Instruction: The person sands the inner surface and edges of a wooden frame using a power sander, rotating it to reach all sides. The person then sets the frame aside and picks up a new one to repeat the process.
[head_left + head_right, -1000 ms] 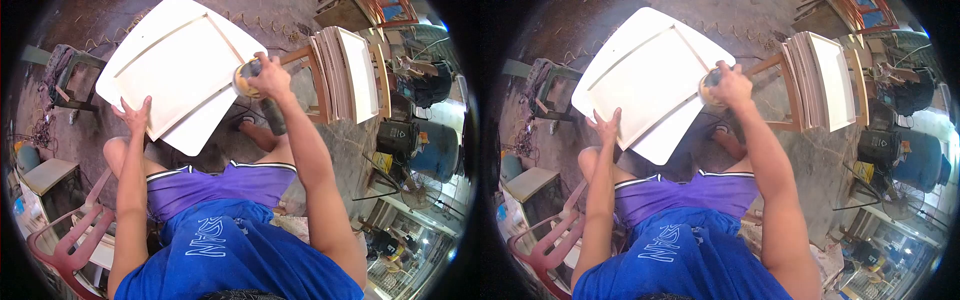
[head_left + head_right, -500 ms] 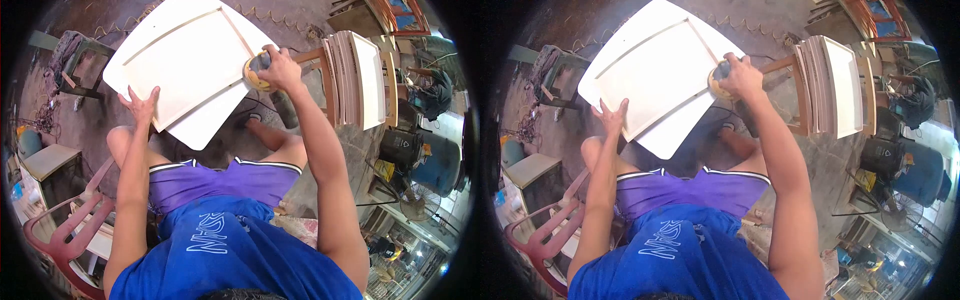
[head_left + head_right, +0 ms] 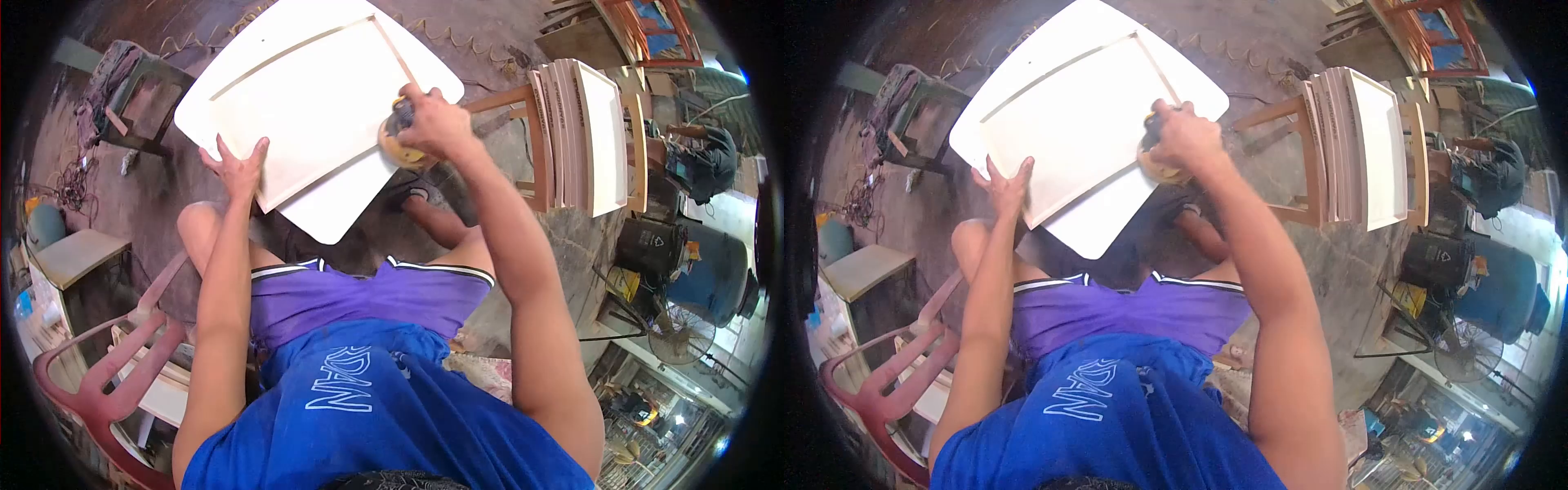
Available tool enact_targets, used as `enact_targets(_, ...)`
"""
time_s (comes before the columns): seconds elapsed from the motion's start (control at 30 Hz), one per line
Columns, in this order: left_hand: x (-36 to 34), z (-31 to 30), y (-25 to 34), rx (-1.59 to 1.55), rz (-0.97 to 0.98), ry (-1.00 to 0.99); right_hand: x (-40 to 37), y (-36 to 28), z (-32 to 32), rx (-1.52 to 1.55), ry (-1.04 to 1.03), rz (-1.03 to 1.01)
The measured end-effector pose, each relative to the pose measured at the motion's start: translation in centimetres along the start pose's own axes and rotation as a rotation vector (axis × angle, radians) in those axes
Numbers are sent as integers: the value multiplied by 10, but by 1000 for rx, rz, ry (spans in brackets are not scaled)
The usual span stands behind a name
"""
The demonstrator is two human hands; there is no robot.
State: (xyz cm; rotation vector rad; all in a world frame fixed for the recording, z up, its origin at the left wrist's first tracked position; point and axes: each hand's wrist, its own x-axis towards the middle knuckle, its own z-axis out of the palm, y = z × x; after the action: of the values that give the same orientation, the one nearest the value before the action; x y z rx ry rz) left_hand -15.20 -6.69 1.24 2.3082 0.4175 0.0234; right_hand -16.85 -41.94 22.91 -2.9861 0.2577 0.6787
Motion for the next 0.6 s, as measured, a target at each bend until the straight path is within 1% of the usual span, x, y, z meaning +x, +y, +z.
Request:
enact_targets(0.03,-2,-3,1,3,-11,9,8,4,-4,-32,7,19)
enact_targets(0.1,-2,-2,5,123,-18,5,21,23,-7,-30,9,26)
enact_targets(0.17,-1,2,4,127,-23,23,28,31,-11,-78,-45,32)
enact_targets(0.23,0,1,4,-10,-40,-1,26,26,-14,-71,-54,26)
enact_targets(0.3,1,1,4,9,-53,0,28,18,-13,-58,-59,13)
enact_targets(0.37,0,2,4,35,-68,-7,28,8,-2,-7,-34,-50)
enact_targets(0.4,0,-1,9,16,-68,-16,22,-7,-3,-44,-38,-74)
enact_targets(0.47,0,-1,6,1,-62,-33,11,-32,10,-36,-42,-189)
enact_targets(0.5,0,4,0,2,-22,2,0,-50,16,-44,-24,-236)
enact_targets(0.53,2,7,-3,1,20,35,-10,-69,22,-33,-51,-260)
enact_targets(0.6,1,4,0,-3,9,22,-32,-107,36,5,-60,-315)
